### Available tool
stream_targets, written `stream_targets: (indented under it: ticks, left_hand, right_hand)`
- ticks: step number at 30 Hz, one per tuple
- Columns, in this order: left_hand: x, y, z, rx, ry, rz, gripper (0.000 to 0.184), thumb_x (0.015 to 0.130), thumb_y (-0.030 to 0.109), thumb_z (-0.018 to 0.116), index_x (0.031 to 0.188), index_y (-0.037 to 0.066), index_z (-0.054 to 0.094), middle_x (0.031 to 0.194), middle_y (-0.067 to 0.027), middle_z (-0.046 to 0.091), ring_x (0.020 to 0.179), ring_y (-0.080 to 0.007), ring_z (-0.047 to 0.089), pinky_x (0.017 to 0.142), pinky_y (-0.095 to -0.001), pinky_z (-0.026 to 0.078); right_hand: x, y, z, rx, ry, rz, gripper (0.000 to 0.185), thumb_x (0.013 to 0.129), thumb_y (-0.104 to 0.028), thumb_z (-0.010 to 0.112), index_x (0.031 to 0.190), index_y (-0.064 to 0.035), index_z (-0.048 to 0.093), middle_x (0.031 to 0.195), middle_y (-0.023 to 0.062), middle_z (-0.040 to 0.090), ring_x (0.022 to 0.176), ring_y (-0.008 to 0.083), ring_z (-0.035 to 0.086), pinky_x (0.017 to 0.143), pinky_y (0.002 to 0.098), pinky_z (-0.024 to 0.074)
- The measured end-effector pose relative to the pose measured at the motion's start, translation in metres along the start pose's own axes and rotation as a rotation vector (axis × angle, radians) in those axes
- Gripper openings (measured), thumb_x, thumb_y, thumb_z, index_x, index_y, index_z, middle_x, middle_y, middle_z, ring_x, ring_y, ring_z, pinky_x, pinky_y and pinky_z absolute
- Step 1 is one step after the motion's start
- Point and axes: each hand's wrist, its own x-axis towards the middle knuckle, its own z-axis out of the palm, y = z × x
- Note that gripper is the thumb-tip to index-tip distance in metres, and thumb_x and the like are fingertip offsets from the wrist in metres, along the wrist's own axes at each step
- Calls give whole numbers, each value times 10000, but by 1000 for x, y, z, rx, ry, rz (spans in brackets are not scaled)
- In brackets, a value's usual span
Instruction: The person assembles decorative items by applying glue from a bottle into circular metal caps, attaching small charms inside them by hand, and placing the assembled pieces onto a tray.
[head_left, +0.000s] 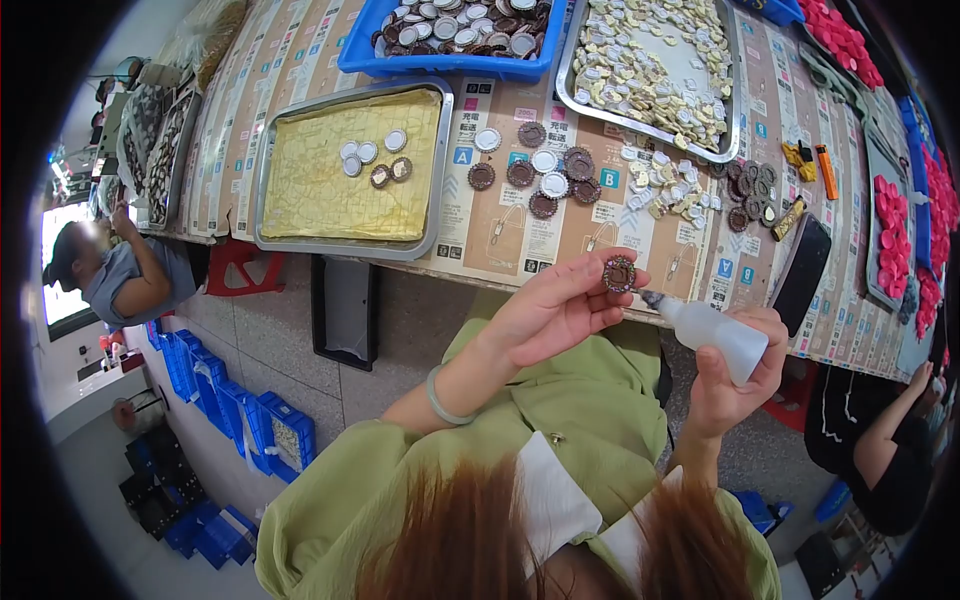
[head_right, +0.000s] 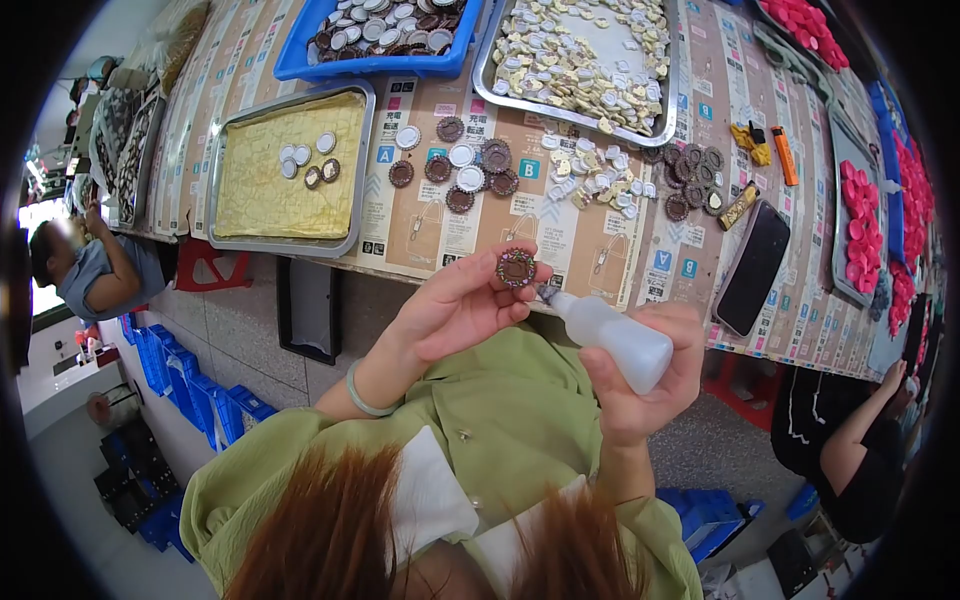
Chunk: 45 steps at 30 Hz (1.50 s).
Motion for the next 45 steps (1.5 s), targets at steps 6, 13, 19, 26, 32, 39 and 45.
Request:
stream_targets:
  ticks: [6, 13, 19, 26, 32, 39, 45]
  left_hand:
    - [-1, -4, 0, 86, 42, -4, 347, 893, 227, 415, 1189, 46, 400, 1120, -135, 496, 880, -153, 516, 788, -286, 422]
    - [-1, -2, 1, 52, 54, -12, 336, 893, 217, 419, 1178, 40, 412, 1101, -126, 509, 877, -151, 524, 786, -283, 429]
    - [-2, 4, -6, 21, 66, 14, 324, 890, 203, 425, 1167, 35, 422, 1100, -130, 511, 870, -147, 530, 795, -278, 438]
    - [-3, 10, -15, 24, 106, 42, 321, 885, 182, 425, 1167, 29, 418, 1108, -147, 502, 873, -145, 530, 802, -274, 439]
    - [-6, 10, -20, 37, 124, 41, 322, 891, 193, 412, 1168, 29, 415, 1102, -149, 507, 869, -157, 537, 803, -289, 442]
    - [-11, 3, -19, 51, 128, 28, 288, 889, 179, 421, 1139, 37, 445, 1071, -126, 525, 860, -143, 530, 784, -270, 441]
    - [-6, 0, -31, -6, 127, 46, 315, 893, 192, 408, 1165, 33, 422, 1082, -154, 516, 850, -159, 542, 792, -292, 447]
  right_hand:
    - [1, 3, 0, -44, 14, -15, 412, 602, -183, 762, 860, -25, 484, 805, 70, 486, 753, 160, 461, 686, 265, 382]
    - [-1, 4, -3, -28, -14, -5, 428, 600, -187, 763, 874, -21, 479, 817, 66, 489, 752, 156, 460, 692, 267, 385]
    - [14, 28, -14, 158, 314, 196, 250, 765, -6, 574, 962, 11, 423, 895, 72, 480, 871, 166, 500, 788, 293, 407]
    - [26, 97, -39, -99, 320, 250, 392, 745, 32, 590, 1050, -1, 346, 951, 73, 483, 849, 139, 498, 757, 250, 414]
    - [12, 86, -21, -593, 346, -256, 272, 743, 34, 588, 977, 4, 454, 911, 69, 492, 817, 168, 503, 728, 280, 407]
    - [36, 88, 40, -640, -172, -160, 114, 717, -30, 594, 828, -14, 571, 827, 103, 547, 793, 254, 513, 734, 336, 397]
    - [41, 90, 39, -703, -256, -145, 124, 694, -35, 596, 813, -17, 569, 828, 90, 544, 808, 253, 503, 710, 345, 396]
